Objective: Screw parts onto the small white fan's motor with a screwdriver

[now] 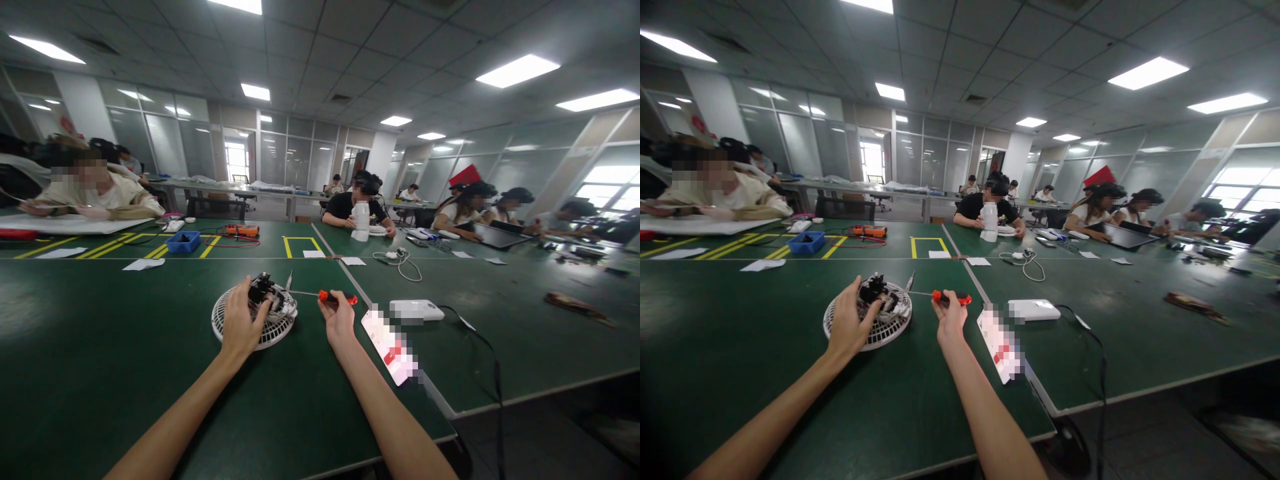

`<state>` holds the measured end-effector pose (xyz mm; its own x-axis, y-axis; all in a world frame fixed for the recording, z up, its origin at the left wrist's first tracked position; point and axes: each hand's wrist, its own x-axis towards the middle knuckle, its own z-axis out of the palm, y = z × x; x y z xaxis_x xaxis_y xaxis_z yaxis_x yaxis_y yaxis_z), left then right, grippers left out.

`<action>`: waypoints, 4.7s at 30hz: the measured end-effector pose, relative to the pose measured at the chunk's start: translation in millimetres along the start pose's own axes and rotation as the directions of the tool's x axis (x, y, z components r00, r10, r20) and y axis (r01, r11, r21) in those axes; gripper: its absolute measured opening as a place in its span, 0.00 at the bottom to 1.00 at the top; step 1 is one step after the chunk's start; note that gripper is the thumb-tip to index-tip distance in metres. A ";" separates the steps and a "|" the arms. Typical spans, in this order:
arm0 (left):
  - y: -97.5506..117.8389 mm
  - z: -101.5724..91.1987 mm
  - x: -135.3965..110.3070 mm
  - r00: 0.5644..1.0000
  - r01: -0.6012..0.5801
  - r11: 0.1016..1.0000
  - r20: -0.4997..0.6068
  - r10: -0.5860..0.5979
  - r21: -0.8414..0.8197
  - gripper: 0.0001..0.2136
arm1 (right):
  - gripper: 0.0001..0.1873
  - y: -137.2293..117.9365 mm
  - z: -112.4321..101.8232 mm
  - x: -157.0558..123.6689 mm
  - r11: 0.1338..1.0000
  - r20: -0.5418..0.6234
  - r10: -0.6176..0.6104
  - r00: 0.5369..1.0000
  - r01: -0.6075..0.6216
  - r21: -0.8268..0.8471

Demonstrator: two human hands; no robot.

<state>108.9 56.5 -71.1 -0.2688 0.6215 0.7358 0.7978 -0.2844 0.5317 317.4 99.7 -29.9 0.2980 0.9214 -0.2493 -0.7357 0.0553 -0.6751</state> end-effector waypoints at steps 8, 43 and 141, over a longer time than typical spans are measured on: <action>1.8 -9.6 8.6 0.996 0.090 0.991 -0.014 -0.092 -0.097 0.25 | 0.12 3.9 0.2 -0.9 1.000 0.014 -0.006 1.000 0.006 -0.031; 9.1 -12.4 8.6 0.989 0.148 0.987 -0.020 -0.150 -0.066 0.26 | 0.16 1.9 2.9 -5.6 0.997 -0.003 -0.057 0.998 0.057 -0.053; 24.4 -11.8 15.3 0.982 0.160 0.987 0.097 -0.161 0.021 0.36 | 0.22 8.0 1.3 -2.7 0.978 0.070 -0.044 0.997 0.057 -0.202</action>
<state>117.8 50.5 -41.9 -0.3400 0.7273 0.5961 0.7556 -0.1661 0.6336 310.0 98.2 -33.7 0.2868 0.9427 -0.1707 -0.5797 0.0289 -0.8143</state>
